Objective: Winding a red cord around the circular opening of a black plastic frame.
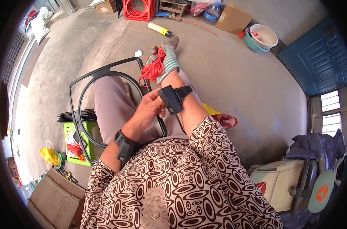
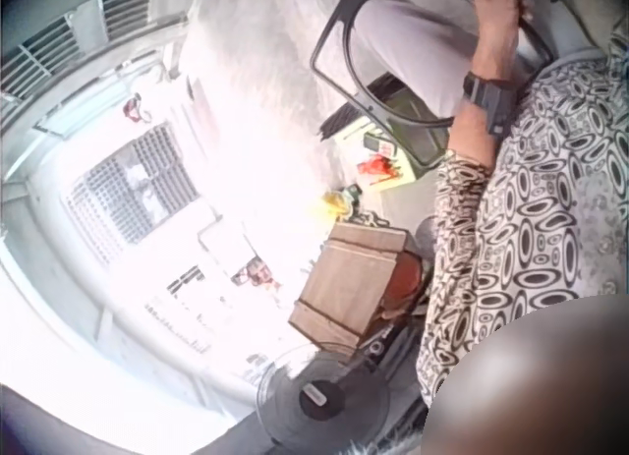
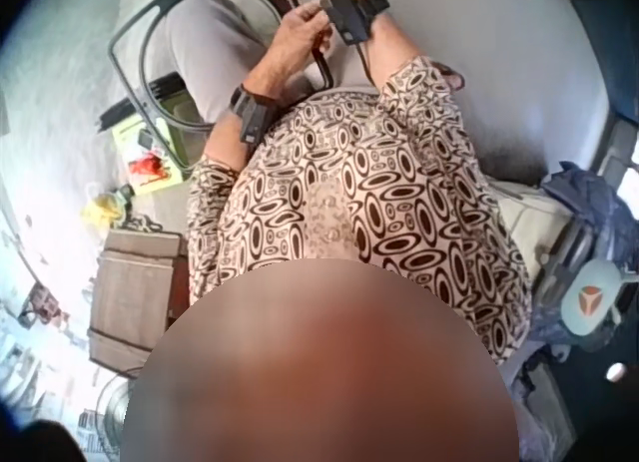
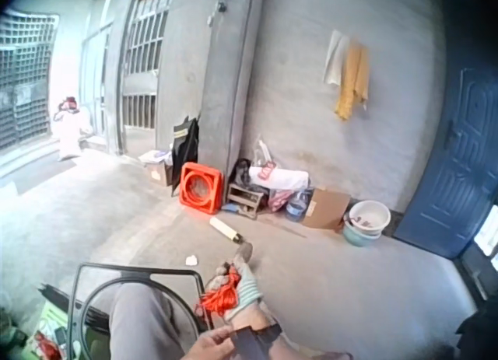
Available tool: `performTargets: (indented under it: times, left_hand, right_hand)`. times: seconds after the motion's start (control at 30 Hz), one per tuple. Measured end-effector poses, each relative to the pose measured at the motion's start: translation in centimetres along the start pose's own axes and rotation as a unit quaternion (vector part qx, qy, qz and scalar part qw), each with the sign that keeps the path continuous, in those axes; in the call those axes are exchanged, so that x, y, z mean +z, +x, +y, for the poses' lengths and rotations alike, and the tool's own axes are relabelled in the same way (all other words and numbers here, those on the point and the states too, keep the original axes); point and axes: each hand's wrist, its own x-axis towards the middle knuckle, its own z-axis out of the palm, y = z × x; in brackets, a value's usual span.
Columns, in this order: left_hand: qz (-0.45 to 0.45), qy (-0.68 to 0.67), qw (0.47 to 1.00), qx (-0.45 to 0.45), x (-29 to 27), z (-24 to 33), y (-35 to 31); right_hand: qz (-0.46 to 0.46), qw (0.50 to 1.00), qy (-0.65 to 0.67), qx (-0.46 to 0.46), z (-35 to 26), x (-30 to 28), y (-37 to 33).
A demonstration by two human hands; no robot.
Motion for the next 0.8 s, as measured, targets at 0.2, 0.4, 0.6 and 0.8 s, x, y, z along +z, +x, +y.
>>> performTargets:
  times: [0.2,0.4,0.6,0.8]
  left_hand:
    - [0.002,-0.096,0.995,-0.032,-0.5,-0.5,1.0]
    - [-0.041,-0.271,0.961,-0.029,-0.9,-0.4,1.1]
    - [-0.092,-0.244,0.965,-0.026,-0.6,-0.4,0.6]
    - [-0.163,-0.271,0.947,-0.058,-1.4,-0.7,-0.1]
  right_hand:
    - [-0.011,1.0,0.011,0.024,0.6,0.5,1.7]
    - [-0.083,0.994,0.049,0.052,1.6,2.8,1.7]
    - [-0.005,0.986,-0.129,0.11,2.2,4.1,1.9]
    - [0.016,0.878,-0.476,0.045,3.5,7.3,0.5]
